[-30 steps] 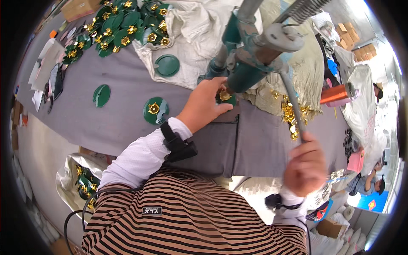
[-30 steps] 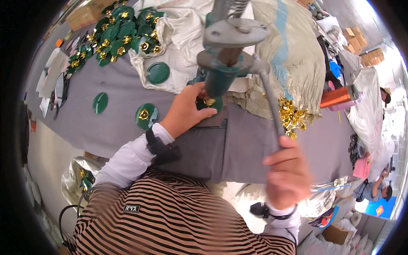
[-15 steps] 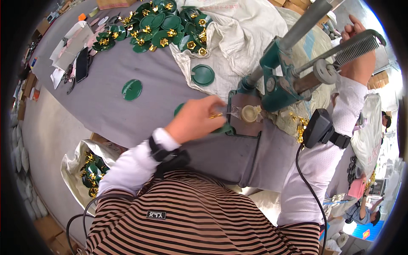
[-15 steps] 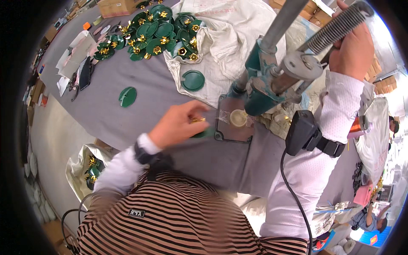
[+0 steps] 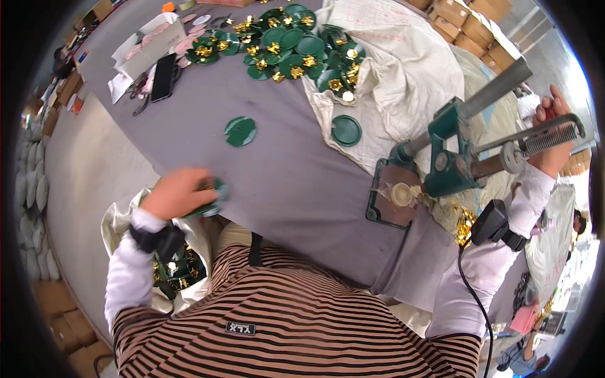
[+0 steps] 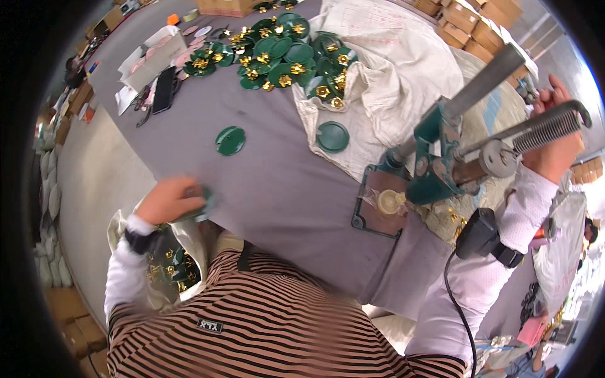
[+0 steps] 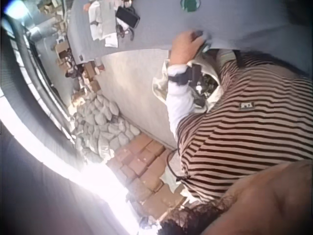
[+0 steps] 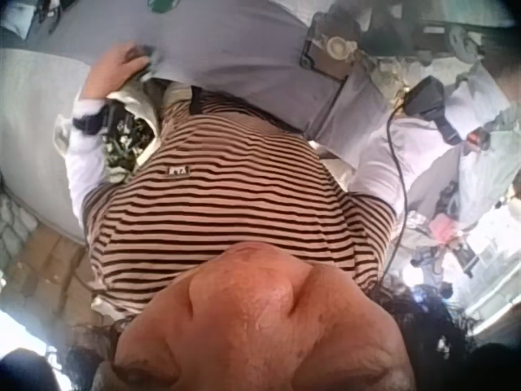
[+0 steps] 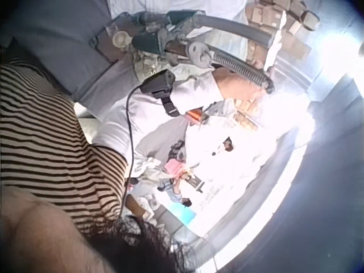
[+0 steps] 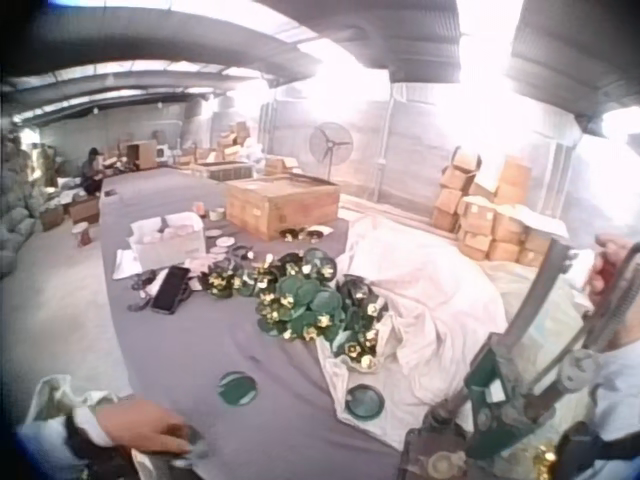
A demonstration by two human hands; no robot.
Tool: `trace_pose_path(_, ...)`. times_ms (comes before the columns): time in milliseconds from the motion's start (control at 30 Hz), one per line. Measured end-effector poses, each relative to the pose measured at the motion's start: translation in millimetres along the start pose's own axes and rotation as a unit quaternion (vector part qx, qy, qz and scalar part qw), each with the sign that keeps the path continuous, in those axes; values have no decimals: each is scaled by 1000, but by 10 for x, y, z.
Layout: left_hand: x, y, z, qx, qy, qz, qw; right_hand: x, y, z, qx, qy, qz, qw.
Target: Using a manual lever press to assemble gold decorative stars onto green circular plastic bases.
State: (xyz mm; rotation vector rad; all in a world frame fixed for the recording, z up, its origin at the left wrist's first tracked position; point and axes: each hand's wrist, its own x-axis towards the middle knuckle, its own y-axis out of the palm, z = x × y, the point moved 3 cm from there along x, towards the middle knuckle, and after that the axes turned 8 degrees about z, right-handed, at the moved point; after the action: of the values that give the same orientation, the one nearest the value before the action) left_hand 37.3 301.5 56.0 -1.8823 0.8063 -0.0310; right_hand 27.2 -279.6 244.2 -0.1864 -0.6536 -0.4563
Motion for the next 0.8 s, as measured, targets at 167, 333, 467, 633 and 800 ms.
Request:
trace_pose_path(167,-900,-265,478,70,-284,122,948,-32,25,151,-38,27,-18,999)
trace_pose_path(333,125,-550,380,14,-18,-117,993,-129,170,132,-61,-8,-41,997)
trace_pose_path(467,1625,-814,61,47,151,-288,944,-109,37,105,-37,31,-72,996)
trace_pose_path(633,2701,-1640,511,151,-34,-478,865,-185,-128,151,-43,29,-99,994)
trace_pose_path(800,3297,-2165,1809,21,-264,-317,911,-300,-61,220,-85,32,-152,984)
